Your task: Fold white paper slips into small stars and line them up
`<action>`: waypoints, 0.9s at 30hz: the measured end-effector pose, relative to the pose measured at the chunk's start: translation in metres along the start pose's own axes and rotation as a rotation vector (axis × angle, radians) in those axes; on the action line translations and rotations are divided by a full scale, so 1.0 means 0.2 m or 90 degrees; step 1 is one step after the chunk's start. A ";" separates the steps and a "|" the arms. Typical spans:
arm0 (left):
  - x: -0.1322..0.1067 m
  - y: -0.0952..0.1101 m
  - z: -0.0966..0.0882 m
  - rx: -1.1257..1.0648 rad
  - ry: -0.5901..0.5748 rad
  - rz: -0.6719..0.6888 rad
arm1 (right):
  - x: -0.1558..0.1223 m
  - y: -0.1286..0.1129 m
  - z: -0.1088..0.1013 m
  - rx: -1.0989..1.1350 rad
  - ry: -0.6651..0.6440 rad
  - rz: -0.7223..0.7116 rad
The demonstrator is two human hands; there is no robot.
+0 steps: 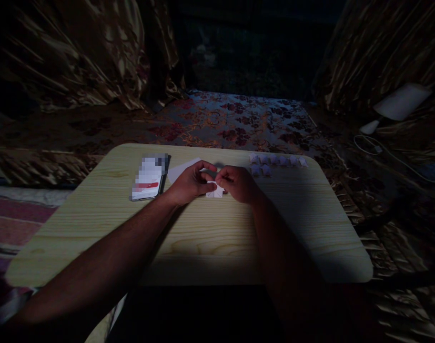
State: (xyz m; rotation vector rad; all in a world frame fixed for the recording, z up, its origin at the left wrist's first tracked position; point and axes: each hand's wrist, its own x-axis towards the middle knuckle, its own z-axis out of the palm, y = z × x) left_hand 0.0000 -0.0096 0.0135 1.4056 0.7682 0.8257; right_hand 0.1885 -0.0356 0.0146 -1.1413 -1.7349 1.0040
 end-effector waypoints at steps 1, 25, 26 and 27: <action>0.00 0.00 0.00 0.000 -0.002 -0.001 | 0.00 0.00 0.00 0.001 -0.003 -0.003; 0.00 -0.01 0.03 0.037 0.001 0.023 | 0.01 0.04 0.01 -0.072 0.003 -0.012; 0.00 -0.01 0.03 0.038 0.004 0.023 | 0.01 0.04 0.01 -0.069 0.006 -0.009; 0.00 -0.01 0.03 0.040 0.010 0.021 | 0.01 0.04 0.02 -0.064 0.011 -0.007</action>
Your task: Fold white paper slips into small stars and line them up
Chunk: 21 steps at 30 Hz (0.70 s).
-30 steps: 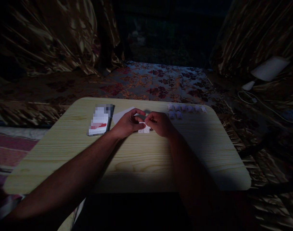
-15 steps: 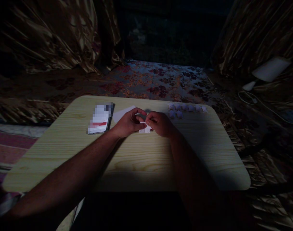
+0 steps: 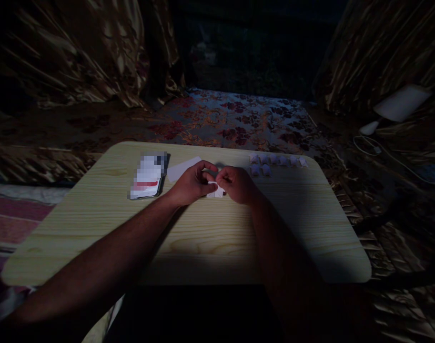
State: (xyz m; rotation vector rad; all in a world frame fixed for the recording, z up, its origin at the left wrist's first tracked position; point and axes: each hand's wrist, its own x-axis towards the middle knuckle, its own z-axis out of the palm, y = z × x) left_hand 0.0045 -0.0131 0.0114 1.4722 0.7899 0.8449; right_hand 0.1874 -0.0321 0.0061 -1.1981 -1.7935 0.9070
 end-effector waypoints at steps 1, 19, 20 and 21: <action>0.00 0.00 0.00 0.001 0.004 -0.003 | 0.00 0.00 0.00 0.006 0.004 0.001; 0.00 0.00 0.03 -0.023 0.001 -0.020 | 0.00 0.01 0.03 0.041 0.030 0.027; 0.00 0.00 0.03 -0.023 0.004 -0.021 | 0.00 0.01 0.03 0.050 0.036 0.027; 0.00 0.00 0.03 -0.023 0.008 -0.022 | 0.00 0.01 0.02 0.055 0.041 0.026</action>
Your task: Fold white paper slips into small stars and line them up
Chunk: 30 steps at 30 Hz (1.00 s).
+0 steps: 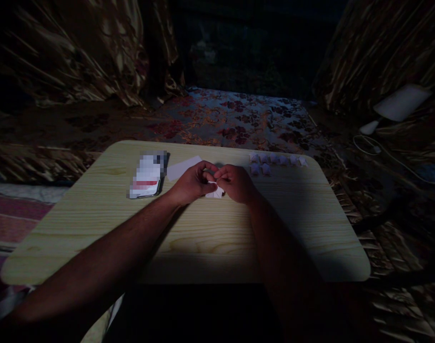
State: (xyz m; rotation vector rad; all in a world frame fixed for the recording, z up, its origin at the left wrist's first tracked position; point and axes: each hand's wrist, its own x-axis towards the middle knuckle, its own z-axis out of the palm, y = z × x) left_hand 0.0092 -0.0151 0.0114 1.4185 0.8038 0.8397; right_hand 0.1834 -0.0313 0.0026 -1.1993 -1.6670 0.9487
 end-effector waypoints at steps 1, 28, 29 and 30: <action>0.00 0.00 0.00 -0.001 0.006 0.000 | 0.00 0.00 0.00 0.000 0.003 0.001; 0.02 -0.02 0.02 -0.147 0.153 0.048 | 0.00 -0.06 0.03 -0.069 0.086 -0.019; 0.02 -0.02 0.03 -0.153 0.164 0.045 | 0.00 -0.05 0.03 -0.080 0.092 -0.032; 0.02 -0.02 0.03 -0.154 0.171 0.043 | 0.01 -0.05 0.03 -0.085 0.099 -0.042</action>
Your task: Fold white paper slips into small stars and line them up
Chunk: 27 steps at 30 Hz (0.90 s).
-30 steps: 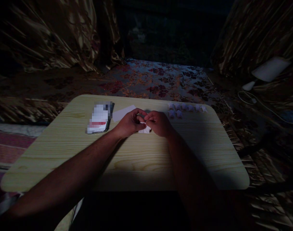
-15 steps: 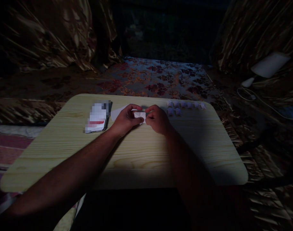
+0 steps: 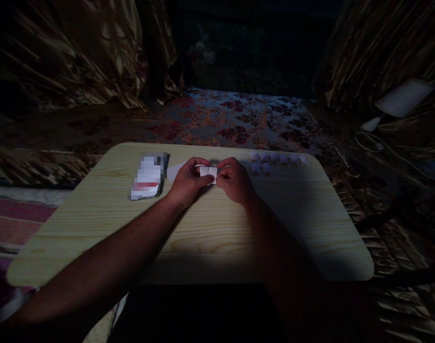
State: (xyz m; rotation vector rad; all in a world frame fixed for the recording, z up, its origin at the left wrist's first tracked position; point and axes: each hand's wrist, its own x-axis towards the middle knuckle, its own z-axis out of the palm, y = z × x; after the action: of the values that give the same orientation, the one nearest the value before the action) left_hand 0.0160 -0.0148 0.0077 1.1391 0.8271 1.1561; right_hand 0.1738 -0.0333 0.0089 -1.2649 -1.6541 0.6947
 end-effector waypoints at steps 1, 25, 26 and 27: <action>0.00 0.00 0.00 0.006 0.001 0.000 | 0.00 0.01 0.01 0.001 0.006 -0.002; 0.01 -0.01 -0.02 -0.037 0.006 -0.041 | -0.01 0.01 0.04 0.095 0.016 0.050; 0.01 -0.01 -0.01 -0.034 0.004 -0.039 | -0.01 0.01 0.04 0.098 0.019 0.057; 0.01 -0.01 -0.01 -0.032 -0.001 -0.033 | -0.01 0.00 0.04 0.101 0.019 0.066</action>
State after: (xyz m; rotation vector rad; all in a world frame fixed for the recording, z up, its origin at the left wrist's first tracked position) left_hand 0.0149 -0.0129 0.0047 1.0712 0.8181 1.1268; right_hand 0.1666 -0.0336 0.0040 -1.2469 -1.4859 0.8490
